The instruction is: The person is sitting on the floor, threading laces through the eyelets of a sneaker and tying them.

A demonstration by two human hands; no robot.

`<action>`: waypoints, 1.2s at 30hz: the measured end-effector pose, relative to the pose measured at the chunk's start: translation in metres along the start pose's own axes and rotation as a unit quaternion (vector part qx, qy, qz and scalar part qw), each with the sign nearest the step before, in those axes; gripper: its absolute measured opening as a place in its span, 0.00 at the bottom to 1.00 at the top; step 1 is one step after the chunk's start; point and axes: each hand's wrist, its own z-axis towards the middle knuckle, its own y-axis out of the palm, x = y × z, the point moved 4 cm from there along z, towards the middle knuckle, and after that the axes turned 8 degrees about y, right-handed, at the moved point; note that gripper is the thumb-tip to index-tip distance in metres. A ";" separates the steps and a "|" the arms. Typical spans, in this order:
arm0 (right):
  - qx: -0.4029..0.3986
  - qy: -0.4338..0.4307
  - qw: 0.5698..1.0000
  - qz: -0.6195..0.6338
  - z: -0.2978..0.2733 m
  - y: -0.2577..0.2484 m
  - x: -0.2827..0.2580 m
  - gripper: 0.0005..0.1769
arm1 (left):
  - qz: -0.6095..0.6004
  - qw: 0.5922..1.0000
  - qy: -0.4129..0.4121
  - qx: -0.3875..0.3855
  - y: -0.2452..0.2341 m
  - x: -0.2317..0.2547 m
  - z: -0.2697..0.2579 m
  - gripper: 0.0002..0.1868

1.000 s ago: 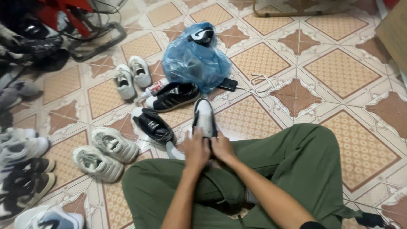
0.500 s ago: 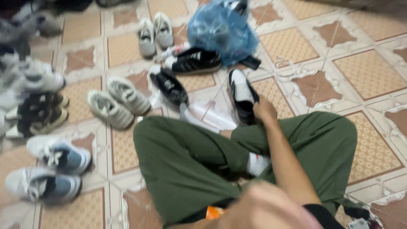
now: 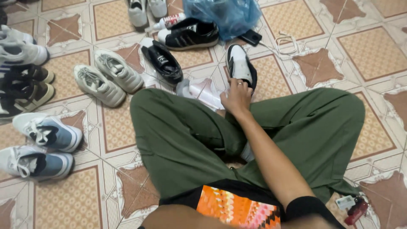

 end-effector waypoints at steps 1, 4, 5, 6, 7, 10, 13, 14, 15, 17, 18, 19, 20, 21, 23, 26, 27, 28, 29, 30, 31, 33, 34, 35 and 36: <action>-0.005 0.001 1.000 0.002 -0.004 0.002 -0.007 0.31 | -0.006 1.000 -0.005 0.002 -0.011 -0.018 -0.006 0.29; 0.010 -0.057 0.994 0.093 -0.024 -0.003 -0.034 0.22 | -0.014 1.000 -0.019 0.010 -0.041 -0.081 -0.021 0.31; -0.103 -0.050 0.981 0.158 -0.034 -0.001 -0.042 0.17 | 0.199 0.973 0.041 0.113 -0.070 -0.108 -0.031 0.25; -0.214 -0.042 0.951 0.219 -0.045 0.000 -0.049 0.17 | 0.399 0.888 0.099 0.207 -0.096 -0.133 -0.043 0.22; -0.214 -0.042 0.950 0.222 -0.050 -0.010 -0.048 0.17 | 0.401 0.887 0.098 0.205 -0.111 -0.170 -0.070 0.22; -0.237 -0.097 0.946 0.200 -0.062 -0.024 -0.043 0.21 | 0.298 0.837 -0.238 0.392 -0.159 -0.254 -0.128 0.25; -0.255 -0.124 0.947 0.150 -0.068 -0.070 -0.067 0.22 | 0.266 0.853 -0.199 0.403 -0.160 -0.236 -0.110 0.16; -0.301 -0.151 0.941 0.035 -0.075 -0.123 -0.097 0.21 | 0.269 0.830 -0.212 0.440 -0.165 -0.239 -0.114 0.11; -0.342 -0.176 0.920 -0.081 -0.092 -0.176 -0.121 0.21 | 0.272 0.806 -0.224 0.475 -0.171 -0.243 -0.118 0.07; -0.257 -0.289 0.922 0.025 -0.099 -0.070 -0.056 0.23 | 0.293 0.813 -0.204 0.460 -0.185 -0.231 -0.095 0.07; -0.162 -0.391 0.897 0.129 -0.116 -0.032 -0.018 0.30 | 0.312 0.820 -0.183 0.443 -0.191 -0.224 -0.084 0.07; -0.162 -0.388 0.898 0.133 -0.116 -0.044 -0.026 0.30 | 0.314 0.819 -0.189 0.441 -0.206 -0.222 -0.072 0.07; -0.247 -0.318 0.907 0.126 -0.111 -0.049 -0.030 0.38 | 0.367 0.821 -0.165 0.404 -0.221 -0.218 -0.055 0.06; -0.329 -0.245 0.904 0.117 -0.108 -0.055 -0.033 0.50 | 0.418 0.820 -0.141 0.365 -0.235 -0.213 -0.037 0.06; -0.308 -0.245 0.913 0.106 -0.098 -0.047 -0.040 0.59 | 0.450 0.804 -0.165 0.352 -0.297 -0.232 -0.014 0.06; -0.306 -0.252 0.913 0.100 -0.080 -0.047 -0.043 0.70 | 0.510 0.764 -0.219 0.330 -0.389 -0.260 0.021 0.08; -0.325 -0.256 0.903 0.113 -0.075 -0.047 -0.045 0.70 | 0.540 0.737 -0.255 0.316 -0.420 -0.268 0.032 0.10; -0.325 -0.253 0.904 0.112 -0.074 -0.042 -0.041 0.70 | 0.539 0.739 -0.255 0.314 -0.438 -0.270 0.042 0.10; -0.324 -0.248 0.901 0.146 -0.074 -0.038 -0.038 0.69 | 0.577 0.706 -0.266 0.313 -0.456 -0.271 0.052 0.14; -0.319 -0.246 0.897 0.180 -0.069 -0.033 -0.036 0.69 | 0.616 0.670 -0.272 0.312 -0.477 -0.269 0.064 0.18; -0.316 -0.246 0.899 0.178 -0.067 -0.033 -0.035 0.69 | 0.617 0.671 -0.269 0.311 -0.491 -0.275 0.070 0.18; -0.272 -0.285 0.890 0.227 -0.065 -0.036 -0.037 0.67 | 0.694 0.585 -0.329 0.260 -0.519 -0.290 0.079 0.29; -0.268 -0.282 0.893 0.225 -0.063 -0.037 -0.036 0.67 | 0.694 0.589 -0.325 0.256 -0.529 -0.298 0.081 0.29; -0.278 -0.276 0.889 0.238 -0.063 -0.038 -0.035 0.66 | 0.715 0.580 -0.316 0.229 -0.538 -0.306 0.084 0.31; -0.288 -0.272 0.883 0.252 -0.062 -0.039 -0.037 0.65 | 0.736 0.569 -0.305 0.205 -0.548 -0.311 0.087 0.34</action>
